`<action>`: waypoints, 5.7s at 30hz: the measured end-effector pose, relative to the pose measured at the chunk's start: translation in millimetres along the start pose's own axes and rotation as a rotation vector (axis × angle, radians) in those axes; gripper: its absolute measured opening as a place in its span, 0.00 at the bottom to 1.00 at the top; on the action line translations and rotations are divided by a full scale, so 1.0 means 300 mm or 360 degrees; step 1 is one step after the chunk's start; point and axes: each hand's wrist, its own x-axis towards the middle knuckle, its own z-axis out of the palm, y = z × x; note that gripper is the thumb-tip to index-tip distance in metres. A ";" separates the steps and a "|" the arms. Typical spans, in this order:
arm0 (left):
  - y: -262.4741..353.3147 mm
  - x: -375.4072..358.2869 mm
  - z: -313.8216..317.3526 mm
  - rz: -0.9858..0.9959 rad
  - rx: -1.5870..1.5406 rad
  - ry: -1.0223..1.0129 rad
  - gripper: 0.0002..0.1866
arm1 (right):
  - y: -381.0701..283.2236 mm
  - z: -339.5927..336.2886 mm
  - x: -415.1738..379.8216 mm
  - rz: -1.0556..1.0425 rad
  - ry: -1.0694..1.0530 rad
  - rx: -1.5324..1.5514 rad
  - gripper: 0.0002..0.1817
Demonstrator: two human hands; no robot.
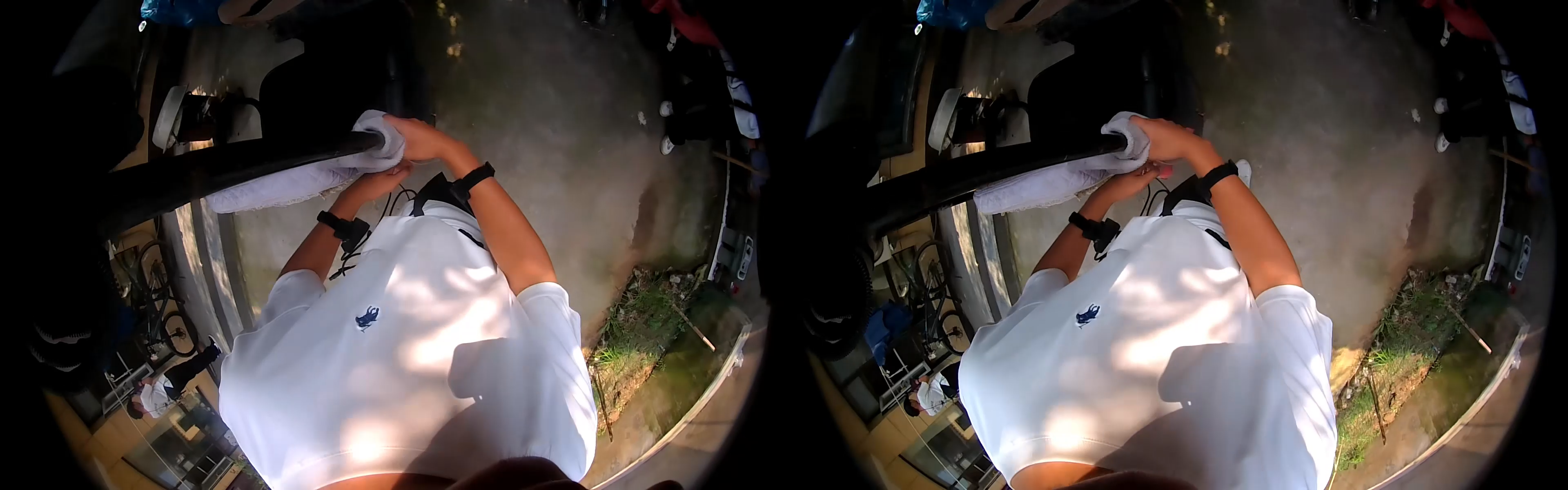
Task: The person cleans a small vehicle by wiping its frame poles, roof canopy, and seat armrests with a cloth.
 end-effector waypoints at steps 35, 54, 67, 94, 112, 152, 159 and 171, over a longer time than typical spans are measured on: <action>0.569 0.321 0.258 -0.0996 -0.0205 0.2393 0.18 | 0.220 -0.144 0.471 -0.1115 -0.1677 -0.1020 0.20; 0.388 0.759 0.131 -0.1042 -0.0863 0.2492 0.45 | 0.278 -0.370 0.701 -0.1704 -0.0878 -0.2010 0.24; 0.287 1.019 -0.349 -0.1132 0.0657 0.2644 0.42 | 0.334 -0.576 1.009 -0.1008 -0.1278 -0.1833 0.24; 0.225 0.650 0.005 -0.1886 0.0409 0.2366 0.37 | 0.317 -0.447 0.830 -0.1926 -0.1580 -0.0903 0.39; 0.290 0.926 -0.218 -0.2260 0.0832 0.2548 0.28 | 0.389 -0.481 1.058 -0.1571 -0.2107 -0.0926 0.58; 0.312 1.030 -0.293 -0.2198 0.0348 0.3095 0.29 | 0.426 -0.560 0.991 -0.1648 -0.1382 -0.1055 0.39; 0.257 0.884 -0.317 -0.1921 0.0141 0.2327 0.25 | 0.327 -0.428 1.031 -0.1491 -0.1602 -0.1545 0.32; 0.176 0.709 -0.407 -0.1297 -0.0560 0.1619 0.30 | 0.310 -0.324 1.237 -0.1038 -0.2662 -0.1171 0.45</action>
